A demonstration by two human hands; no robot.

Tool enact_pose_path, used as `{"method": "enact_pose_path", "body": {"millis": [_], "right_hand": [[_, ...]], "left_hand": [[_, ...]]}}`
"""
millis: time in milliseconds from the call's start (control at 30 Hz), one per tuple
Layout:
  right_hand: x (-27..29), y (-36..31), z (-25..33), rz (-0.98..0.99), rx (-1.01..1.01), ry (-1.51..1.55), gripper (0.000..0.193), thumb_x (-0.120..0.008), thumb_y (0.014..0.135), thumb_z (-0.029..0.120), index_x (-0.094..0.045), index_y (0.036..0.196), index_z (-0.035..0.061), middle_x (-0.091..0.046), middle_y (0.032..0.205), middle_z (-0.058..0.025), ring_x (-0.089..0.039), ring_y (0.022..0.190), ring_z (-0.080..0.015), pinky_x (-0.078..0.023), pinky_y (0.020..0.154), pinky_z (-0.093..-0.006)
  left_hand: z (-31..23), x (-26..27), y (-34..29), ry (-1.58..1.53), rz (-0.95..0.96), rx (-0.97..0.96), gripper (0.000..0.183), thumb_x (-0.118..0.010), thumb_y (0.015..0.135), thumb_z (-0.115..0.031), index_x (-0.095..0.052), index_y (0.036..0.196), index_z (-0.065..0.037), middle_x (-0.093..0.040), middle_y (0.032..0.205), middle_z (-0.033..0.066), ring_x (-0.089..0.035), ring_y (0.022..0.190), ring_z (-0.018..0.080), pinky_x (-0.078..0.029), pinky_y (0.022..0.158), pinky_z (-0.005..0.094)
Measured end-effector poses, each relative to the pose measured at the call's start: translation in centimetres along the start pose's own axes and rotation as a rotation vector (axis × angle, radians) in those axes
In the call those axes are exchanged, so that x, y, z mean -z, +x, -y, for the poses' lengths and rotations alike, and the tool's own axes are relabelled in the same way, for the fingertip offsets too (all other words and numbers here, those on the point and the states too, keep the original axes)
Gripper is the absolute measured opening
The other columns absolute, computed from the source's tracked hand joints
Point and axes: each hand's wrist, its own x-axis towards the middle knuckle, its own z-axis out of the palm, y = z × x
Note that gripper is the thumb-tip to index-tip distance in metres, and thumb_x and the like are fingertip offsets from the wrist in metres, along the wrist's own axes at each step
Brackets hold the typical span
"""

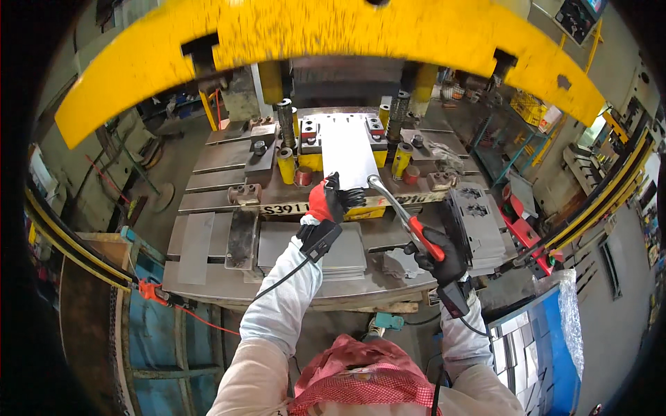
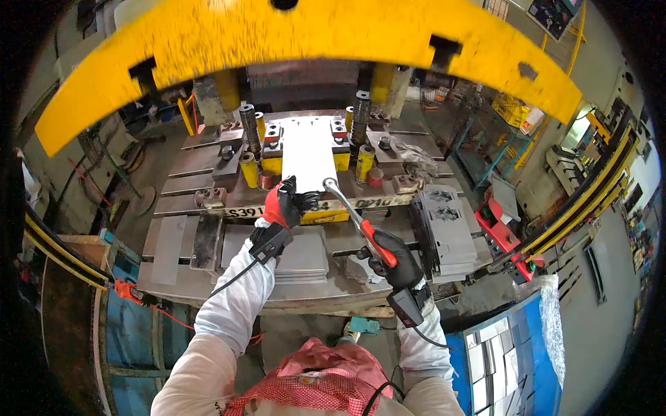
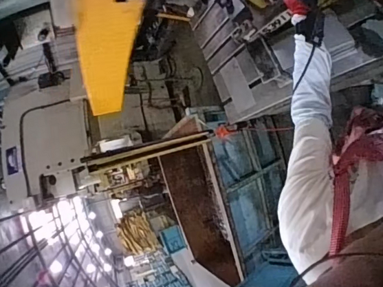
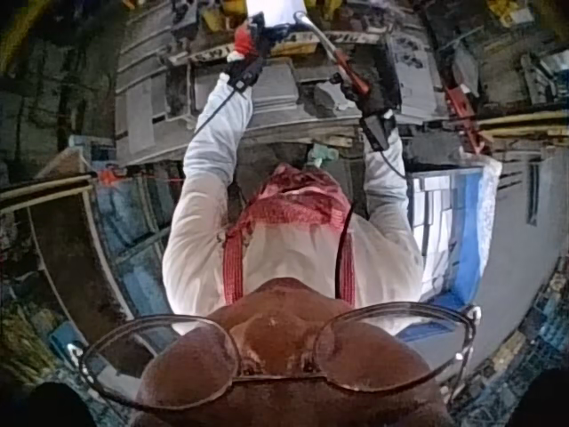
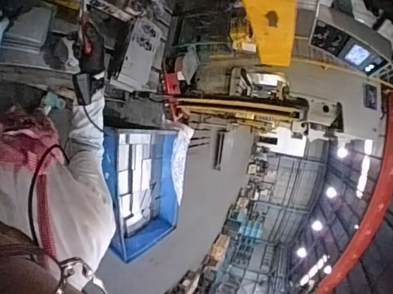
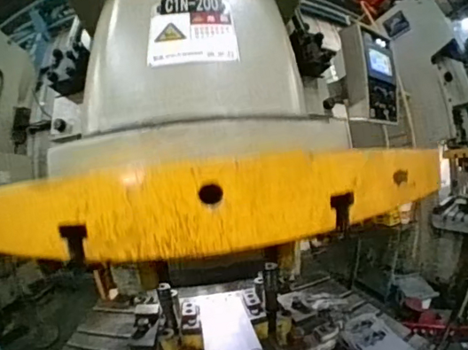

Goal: Operating a large stamping press to process metal sheets into specific parts using a magnetic tool.

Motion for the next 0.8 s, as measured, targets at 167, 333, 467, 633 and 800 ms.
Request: {"method": "enact_pose_path", "body": {"millis": [167, 333, 467, 633, 800], "right_hand": [[-0.4, 0.0, 0.0, 0.048, 0.035, -0.015, 0.046, -0.050, 0.080, 0.035, -0.044, 0.118, 0.0091, -0.058, 0.077, -0.0144, -0.037, 0.042, -0.0074, -0.027, 0.037, -0.0195], [-0.4, 0.0, -0.3, 0.047, 0.022, 0.017, 0.044, -0.047, 0.081, 0.033, -0.044, 0.116, 0.0059, -0.058, 0.076, -0.0155, -0.037, 0.043, -0.0083, -0.028, 0.037, -0.0190], [-0.4, 0.0, -0.4, 0.042, -0.001, 0.048, 0.046, -0.050, 0.081, 0.035, -0.044, 0.119, 0.0097, -0.059, 0.078, -0.0152, -0.037, 0.043, -0.0070, -0.026, 0.038, -0.0179], [0.1, 0.2, -0.5, 0.064, 0.010, 0.024, 0.045, -0.051, 0.081, 0.036, -0.045, 0.117, 0.0102, -0.058, 0.077, -0.0116, -0.039, 0.045, -0.0068, -0.026, 0.038, -0.0180], [-0.8, 0.3, -0.5, 0.035, -0.029, -0.032, 0.047, -0.051, 0.080, 0.034, -0.044, 0.117, 0.0062, -0.058, 0.078, -0.0108, -0.039, 0.045, -0.0062, -0.027, 0.038, -0.0178]], "left_hand": [[0.0, 0.8, 0.1, -0.065, -0.017, -0.010, 0.031, -0.047, 0.085, -0.028, -0.048, 0.107, -0.007, -0.059, 0.089, 0.0172, -0.062, 0.070, 0.0297, -0.052, 0.058, 0.0377], [0.3, 1.6, 0.5, -0.205, -0.011, 0.093, 0.034, -0.048, 0.083, -0.027, -0.047, 0.108, -0.005, -0.057, 0.090, 0.0169, -0.061, 0.074, 0.0335, -0.053, 0.062, 0.0411], [-0.8, 0.5, -0.2, -0.298, 0.090, 0.220, 0.040, -0.046, 0.084, -0.032, -0.040, 0.112, -0.003, -0.055, 0.098, 0.0273, -0.060, 0.078, 0.0382, -0.052, 0.067, 0.0432], [-1.5, -1.5, -0.9, -0.063, 0.004, 0.114, 0.036, -0.046, 0.086, -0.034, -0.047, 0.104, -0.003, -0.058, 0.094, 0.0230, -0.061, 0.075, 0.0337, -0.052, 0.064, 0.0374], [0.7, 4.5, 2.4, 0.600, 0.063, -0.284, 0.033, -0.039, 0.089, -0.033, -0.051, 0.099, -0.003, -0.060, 0.085, 0.0097, -0.060, 0.067, 0.0212, -0.049, 0.056, 0.0311]]}}
